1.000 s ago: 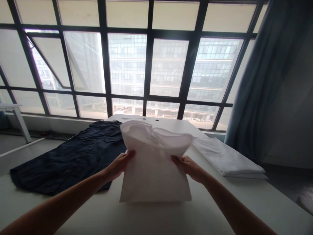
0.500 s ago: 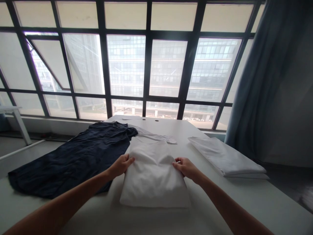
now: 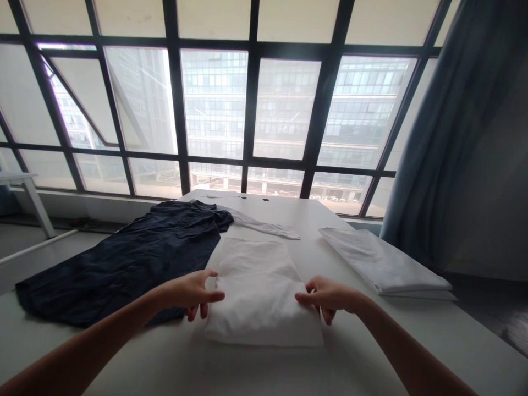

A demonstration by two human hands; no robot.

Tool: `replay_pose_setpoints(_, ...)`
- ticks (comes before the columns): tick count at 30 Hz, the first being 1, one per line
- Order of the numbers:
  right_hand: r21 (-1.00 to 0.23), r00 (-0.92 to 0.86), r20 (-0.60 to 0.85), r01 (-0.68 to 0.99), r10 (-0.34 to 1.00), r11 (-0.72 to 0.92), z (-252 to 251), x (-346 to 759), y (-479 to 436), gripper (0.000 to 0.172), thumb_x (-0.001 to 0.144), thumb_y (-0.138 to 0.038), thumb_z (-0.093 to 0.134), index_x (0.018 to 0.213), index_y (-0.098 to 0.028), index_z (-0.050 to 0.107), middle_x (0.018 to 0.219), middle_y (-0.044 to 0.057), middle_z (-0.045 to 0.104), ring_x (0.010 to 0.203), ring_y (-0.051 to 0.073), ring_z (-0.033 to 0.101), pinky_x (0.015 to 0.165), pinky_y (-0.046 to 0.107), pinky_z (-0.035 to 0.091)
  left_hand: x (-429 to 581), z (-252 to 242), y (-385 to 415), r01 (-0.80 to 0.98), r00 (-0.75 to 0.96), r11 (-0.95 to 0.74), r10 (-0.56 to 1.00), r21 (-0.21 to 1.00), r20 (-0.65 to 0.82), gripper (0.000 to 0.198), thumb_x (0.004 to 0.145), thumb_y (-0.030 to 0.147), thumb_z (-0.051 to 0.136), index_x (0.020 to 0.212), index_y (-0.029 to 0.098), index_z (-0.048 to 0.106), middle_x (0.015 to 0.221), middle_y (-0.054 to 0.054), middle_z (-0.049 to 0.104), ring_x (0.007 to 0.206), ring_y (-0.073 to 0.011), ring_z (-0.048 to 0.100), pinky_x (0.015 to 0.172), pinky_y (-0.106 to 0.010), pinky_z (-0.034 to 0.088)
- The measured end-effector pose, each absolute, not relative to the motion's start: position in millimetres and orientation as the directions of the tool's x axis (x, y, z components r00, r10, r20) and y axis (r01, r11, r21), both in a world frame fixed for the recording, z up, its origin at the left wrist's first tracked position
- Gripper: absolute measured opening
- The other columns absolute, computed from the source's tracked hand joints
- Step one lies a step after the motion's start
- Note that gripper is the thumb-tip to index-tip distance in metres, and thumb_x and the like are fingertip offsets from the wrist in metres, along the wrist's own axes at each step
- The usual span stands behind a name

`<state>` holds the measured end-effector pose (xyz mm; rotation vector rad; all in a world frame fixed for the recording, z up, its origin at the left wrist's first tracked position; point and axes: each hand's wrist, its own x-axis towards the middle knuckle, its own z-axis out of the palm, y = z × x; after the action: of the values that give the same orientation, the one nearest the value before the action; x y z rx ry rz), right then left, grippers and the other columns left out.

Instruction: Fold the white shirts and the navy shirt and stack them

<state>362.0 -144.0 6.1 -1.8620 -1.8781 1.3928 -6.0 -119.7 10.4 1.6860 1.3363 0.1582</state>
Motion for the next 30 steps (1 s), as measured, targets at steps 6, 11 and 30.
replay_pose_setpoints(6,-0.647,-0.307,-0.605,0.727,0.735,-0.229,9,363,-151,0.052,0.062,-0.062,0.079,0.066,-0.014,0.06,0.052,0.003,0.064,0.042,0.01,0.056,0.04,0.016,0.044,3,12,-147,0.689,0.474,0.034,0.734,0.724,-0.486,0.114,0.07,0.023,0.074,0.156,0.012,0.0,0.072,0.002,0.068,0.041,-0.0124,0.057,0.039,-0.019,0.042)
replay_pose_setpoints(11,-0.536,-0.172,-0.599,0.812,0.782,-0.232,2,350,-148,0.032,0.077,-0.033,0.073,0.057,-0.016,0.054,0.046,0.0,0.058,0.043,0.012,0.056,0.042,0.018,0.043,12,-3,-147,0.694,0.447,-0.005,0.787,0.72,-0.425,0.099,0.073,0.019,0.07,0.155,0.016,0.016,0.07,0.004,0.063,0.04,-0.0099,0.052,0.038,-0.017,0.037)
replay_pose_setpoints(30,-0.149,-0.448,0.156,0.87,0.88,0.469,-39,293,-131,0.054,0.102,-0.039,0.029,0.15,-0.017,0.04,0.157,0.011,0.034,0.146,0.024,0.028,0.12,0.048,0.016,42,-26,-144,0.334,0.934,-0.906,0.356,0.261,0.042,0.078,0.099,0.057,0.039,0.157,0.01,0.017,0.16,-0.019,0.011,0.149,-0.0322,0.012,0.121,-0.05,0.012)
